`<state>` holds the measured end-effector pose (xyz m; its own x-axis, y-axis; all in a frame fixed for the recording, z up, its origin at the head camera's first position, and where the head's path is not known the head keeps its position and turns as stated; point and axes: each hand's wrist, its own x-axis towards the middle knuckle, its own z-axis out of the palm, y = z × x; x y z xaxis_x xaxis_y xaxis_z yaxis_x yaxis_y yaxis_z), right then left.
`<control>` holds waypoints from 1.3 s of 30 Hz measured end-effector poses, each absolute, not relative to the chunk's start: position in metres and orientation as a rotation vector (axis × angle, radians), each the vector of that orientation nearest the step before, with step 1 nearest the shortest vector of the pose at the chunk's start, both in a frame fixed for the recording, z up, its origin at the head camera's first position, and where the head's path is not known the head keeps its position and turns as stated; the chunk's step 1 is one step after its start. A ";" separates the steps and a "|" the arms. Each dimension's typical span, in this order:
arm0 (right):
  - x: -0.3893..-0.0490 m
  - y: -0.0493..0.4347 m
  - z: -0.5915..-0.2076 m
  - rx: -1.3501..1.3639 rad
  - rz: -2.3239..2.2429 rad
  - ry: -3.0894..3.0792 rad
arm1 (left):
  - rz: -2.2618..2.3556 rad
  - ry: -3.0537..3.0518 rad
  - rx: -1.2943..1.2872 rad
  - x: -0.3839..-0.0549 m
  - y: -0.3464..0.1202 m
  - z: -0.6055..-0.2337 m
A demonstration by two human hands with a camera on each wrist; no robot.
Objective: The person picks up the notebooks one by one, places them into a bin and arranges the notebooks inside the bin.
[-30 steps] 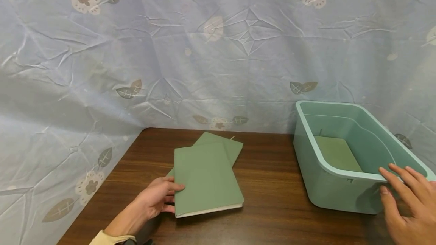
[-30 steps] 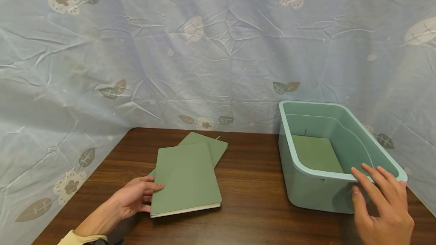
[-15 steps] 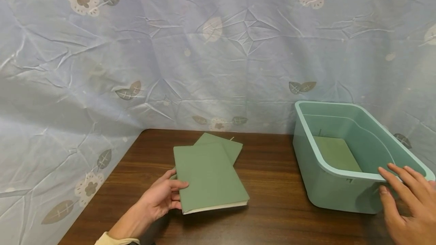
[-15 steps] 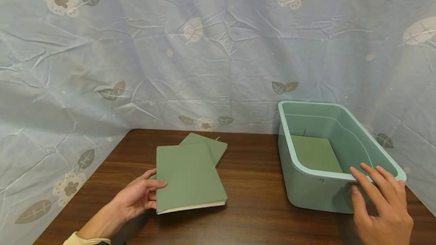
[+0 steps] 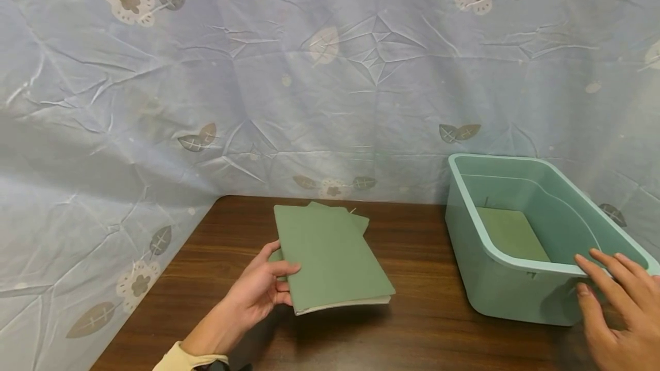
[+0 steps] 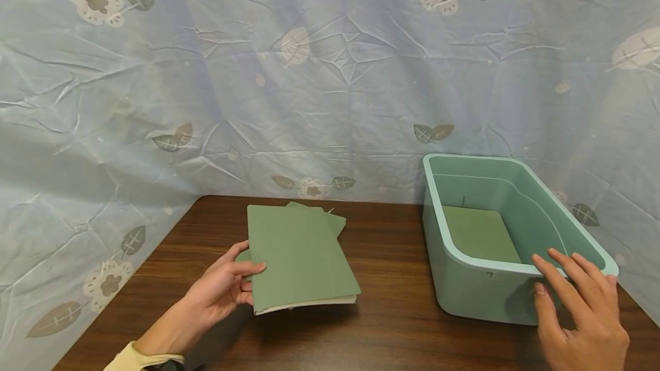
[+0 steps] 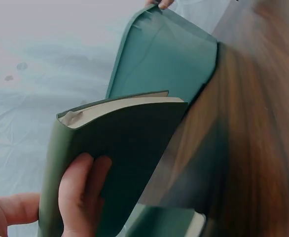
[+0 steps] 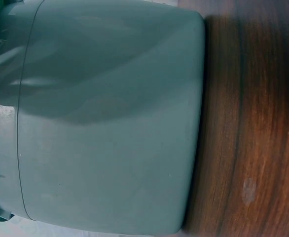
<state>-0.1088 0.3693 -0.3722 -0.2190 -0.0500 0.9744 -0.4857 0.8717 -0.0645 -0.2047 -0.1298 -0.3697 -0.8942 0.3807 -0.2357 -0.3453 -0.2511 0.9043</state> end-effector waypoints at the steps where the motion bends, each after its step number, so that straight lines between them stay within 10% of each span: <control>1: -0.109 0.370 -0.373 0.410 0.423 -1.764 | 2.183 1.554 0.052 -0.206 -0.127 -0.368; 39: -0.106 0.368 -0.375 0.341 0.403 -1.814 | 2.386 1.334 0.224 -0.259 -0.039 -0.274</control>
<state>-0.1056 0.3681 -0.3747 -0.2708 -0.0251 0.9623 -0.4301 0.8975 -0.0976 -0.2592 -0.0395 -0.2737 -0.9088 0.4140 -0.0525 -0.2615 -0.4668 0.8448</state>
